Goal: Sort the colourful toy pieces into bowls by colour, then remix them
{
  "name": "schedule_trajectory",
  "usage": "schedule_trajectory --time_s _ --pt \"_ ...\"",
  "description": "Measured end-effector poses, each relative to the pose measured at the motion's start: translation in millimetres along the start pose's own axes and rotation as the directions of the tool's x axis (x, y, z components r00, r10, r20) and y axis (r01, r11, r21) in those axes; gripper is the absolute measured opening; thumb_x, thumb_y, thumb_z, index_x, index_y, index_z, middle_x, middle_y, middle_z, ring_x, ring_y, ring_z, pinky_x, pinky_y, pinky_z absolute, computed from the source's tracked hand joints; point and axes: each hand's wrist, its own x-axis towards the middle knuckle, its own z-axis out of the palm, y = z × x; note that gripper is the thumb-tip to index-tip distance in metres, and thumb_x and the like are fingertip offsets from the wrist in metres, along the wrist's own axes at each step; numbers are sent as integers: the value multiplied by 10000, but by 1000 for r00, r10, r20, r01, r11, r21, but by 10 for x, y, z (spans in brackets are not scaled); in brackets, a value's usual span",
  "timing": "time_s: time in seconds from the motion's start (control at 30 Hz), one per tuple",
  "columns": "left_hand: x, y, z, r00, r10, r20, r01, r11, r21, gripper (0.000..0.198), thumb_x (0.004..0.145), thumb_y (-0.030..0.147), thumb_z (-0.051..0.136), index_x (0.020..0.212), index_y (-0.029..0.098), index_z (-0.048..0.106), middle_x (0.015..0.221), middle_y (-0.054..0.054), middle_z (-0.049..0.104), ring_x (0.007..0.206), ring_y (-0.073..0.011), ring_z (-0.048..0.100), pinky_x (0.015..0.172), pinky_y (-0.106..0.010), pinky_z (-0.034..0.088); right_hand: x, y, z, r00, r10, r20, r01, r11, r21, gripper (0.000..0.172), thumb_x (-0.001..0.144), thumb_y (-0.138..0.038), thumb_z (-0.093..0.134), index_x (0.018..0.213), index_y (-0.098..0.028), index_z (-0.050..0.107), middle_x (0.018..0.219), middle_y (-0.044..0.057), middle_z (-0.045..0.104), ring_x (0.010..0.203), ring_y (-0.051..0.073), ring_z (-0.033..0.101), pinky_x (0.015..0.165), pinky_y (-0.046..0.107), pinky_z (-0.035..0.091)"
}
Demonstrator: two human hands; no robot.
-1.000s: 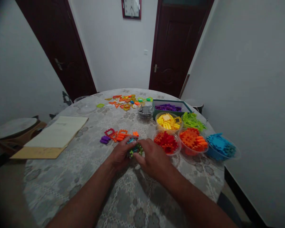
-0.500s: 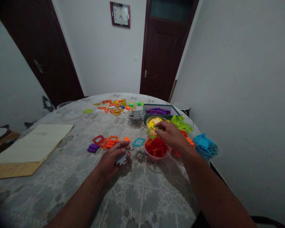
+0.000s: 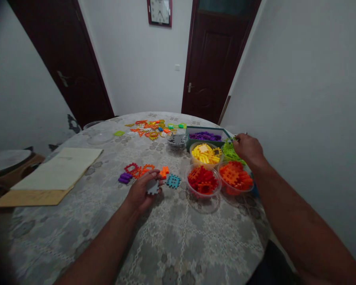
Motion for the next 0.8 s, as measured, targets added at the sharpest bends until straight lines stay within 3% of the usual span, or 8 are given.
schedule_trajectory --time_s 0.13,0.33,0.57,0.67,0.73,0.8 --pt "24 32 -14 1000 10 -27 -10 1000 -25 294 752 263 809 1002 159 692 829 -22 690 646 -148 664 474 -239 491 138 34 125 997 56 49 -52 996 -78 397 943 -310 574 1229 -136 787 1138 223 788 1033 328 741 875 391 525" --pt "14 47 2 999 5 -46 -5 1000 -3 272 759 244 786 1000 148 702 833 -41 698 663 -168 675 470 -252 501 106 63 181 995 86 53 -81 992 -96 412 946 -282 564 1289 -186 770 1207 171 789 1036 269 747 874 335 527" --pt "-4 61 26 999 -1 -51 0 1000 -4 269 754 246 789 993 156 703 825 -40 701 655 -165 675 472 -240 496 -45 -65 -62 998 50 23 -49 996 -71 398 974 -270 520 1265 -182 778 1214 159 789 1046 276 749 914 359 536" --pt "-32 79 61 997 16 -73 -17 1000 -19 243 757 249 778 966 152 702 792 -25 683 635 -155 668 464 -230 486 -350 -334 -279 994 -102 -40 103 994 42 376 1002 -309 513 1249 -189 769 1183 138 797 1031 274 752 946 375 545" --pt "-50 97 87 995 25 -97 -28 999 -32 213 770 259 761 942 150 699 776 -20 677 620 -147 663 463 -224 482 -699 -620 -405 955 -282 -94 295 937 185 340 1017 -336 522 1209 -196 765 1152 115 802 998 257 757 957 376 558" --pt "-56 114 105 992 22 -125 -29 998 -55 184 790 270 742 922 152 691 762 -16 672 604 -138 659 465 -217 477 -1124 -968 -478 895 -440 -74 440 843 308 325 1038 -319 504 1209 -195 750 1194 110 788 1040 242 752 988 379 561"
